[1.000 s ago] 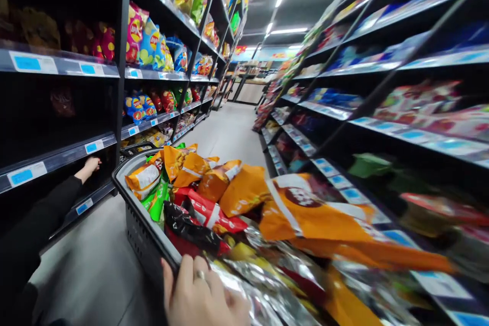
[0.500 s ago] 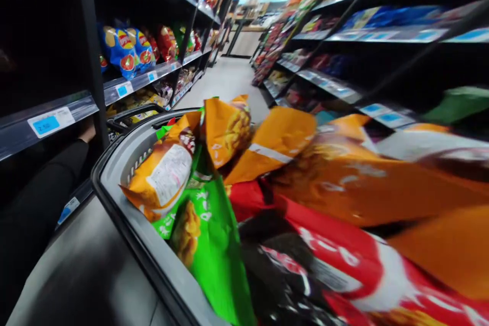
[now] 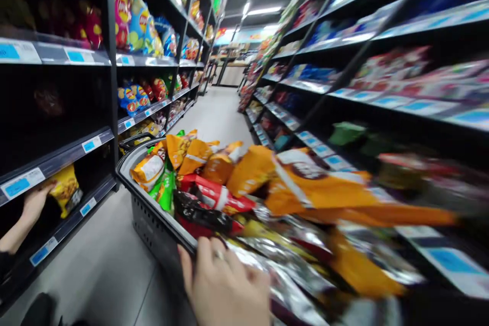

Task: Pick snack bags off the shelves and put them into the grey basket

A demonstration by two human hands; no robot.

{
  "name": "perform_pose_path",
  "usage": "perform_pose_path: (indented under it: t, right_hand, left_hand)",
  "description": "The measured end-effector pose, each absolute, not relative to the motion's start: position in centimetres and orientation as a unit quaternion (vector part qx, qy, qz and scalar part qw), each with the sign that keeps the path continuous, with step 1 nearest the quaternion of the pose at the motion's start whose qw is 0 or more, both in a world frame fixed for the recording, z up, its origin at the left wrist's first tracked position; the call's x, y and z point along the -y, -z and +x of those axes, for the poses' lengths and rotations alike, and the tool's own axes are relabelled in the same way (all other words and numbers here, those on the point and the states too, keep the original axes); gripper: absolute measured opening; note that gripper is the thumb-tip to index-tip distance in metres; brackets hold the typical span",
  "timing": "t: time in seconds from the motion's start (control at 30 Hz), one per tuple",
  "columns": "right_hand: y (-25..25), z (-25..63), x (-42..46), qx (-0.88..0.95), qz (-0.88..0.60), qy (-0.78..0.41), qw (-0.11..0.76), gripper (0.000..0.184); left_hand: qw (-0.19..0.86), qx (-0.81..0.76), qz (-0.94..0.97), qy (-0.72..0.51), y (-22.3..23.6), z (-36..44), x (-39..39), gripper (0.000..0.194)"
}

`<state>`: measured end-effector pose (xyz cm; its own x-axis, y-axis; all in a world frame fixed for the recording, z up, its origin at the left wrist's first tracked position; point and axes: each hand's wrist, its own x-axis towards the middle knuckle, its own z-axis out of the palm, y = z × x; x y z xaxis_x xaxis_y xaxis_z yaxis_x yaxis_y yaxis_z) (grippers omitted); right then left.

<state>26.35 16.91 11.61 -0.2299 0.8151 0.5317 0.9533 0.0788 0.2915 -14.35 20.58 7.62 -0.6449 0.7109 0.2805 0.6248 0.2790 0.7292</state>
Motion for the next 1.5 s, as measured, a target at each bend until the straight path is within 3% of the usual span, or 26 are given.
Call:
perform_pose_path:
  t: [0.07,0.17,0.2,0.27,0.37,0.47,0.6,0.77,0.87,1.13,1.33,1.5]
  right_hand:
    - [-12.8,24.6,-16.1,0.705,-0.630,0.292,0.145,0.029]
    - [-13.4,22.1,-14.8,0.666,-0.649,0.212,0.300,0.034]
    - [-13.6,21.2,-14.3,0.680,-0.634,0.136,0.343,0.041]
    - [-13.9,19.4,-13.0,0.732,-0.560,-0.124,0.369,0.052]
    - [-13.5,17.3,-10.9,0.694,-0.326,-0.565,0.304,0.066]
    - [-11.7,16.1,-9.4,0.591,-0.184,-0.733,0.281,0.065]
    - [-9.1,15.0,-9.0,0.538,-0.215,-0.761,0.291,0.051]
    - [-8.2,14.5,-9.6,0.428,-0.268,-0.775,0.381,0.045]
    - [-8.2,14.8,-9.7,0.415,-0.292,-0.769,0.388,0.043]
    - [-7.7,14.6,-9.8,0.347,-0.337,-0.802,0.351,0.037]
    - [-7.7,14.2,-9.8,0.318,-0.337,-0.815,0.349,0.034]
    - [-7.5,14.2,-9.9,0.323,-0.348,-0.813,0.338,0.036]
  left_hand:
    - [0.059,-0.798,0.416,-0.432,-8.1,-12.7,-16.5,0.028]
    - [0.116,-0.754,0.417,-0.495,-9.7,-9.4,-11.6,0.027]
    - [0.143,-0.725,0.402,-0.540,-10.4,-8.1,-10.3,0.029]
    - [0.189,-0.659,0.362,-0.632,-12.1,-5.6,-8.3,0.030]
    - [0.205,-0.597,0.343,-0.696,-13.7,-2.7,-6.7,0.028]
    - [0.219,-0.586,0.339,-0.703,-13.2,-1.6,-6.4,0.029]
    - [0.247,-0.557,0.306,-0.732,-10.4,-1.4,-6.4,0.024]
    - [0.455,-0.470,0.357,-0.667,-7.9,0.8,-6.1,0.048]
    - [0.519,-0.458,0.347,-0.633,-7.6,2.2,-6.1,0.048]
    - [0.560,-0.467,0.233,-0.643,-7.3,2.6,-6.4,0.050]
    - [0.580,-0.470,0.163,-0.645,-7.5,2.8,-6.4,0.034]
    - [0.584,-0.473,0.139,-0.644,-8.2,3.1,-6.4,0.032]
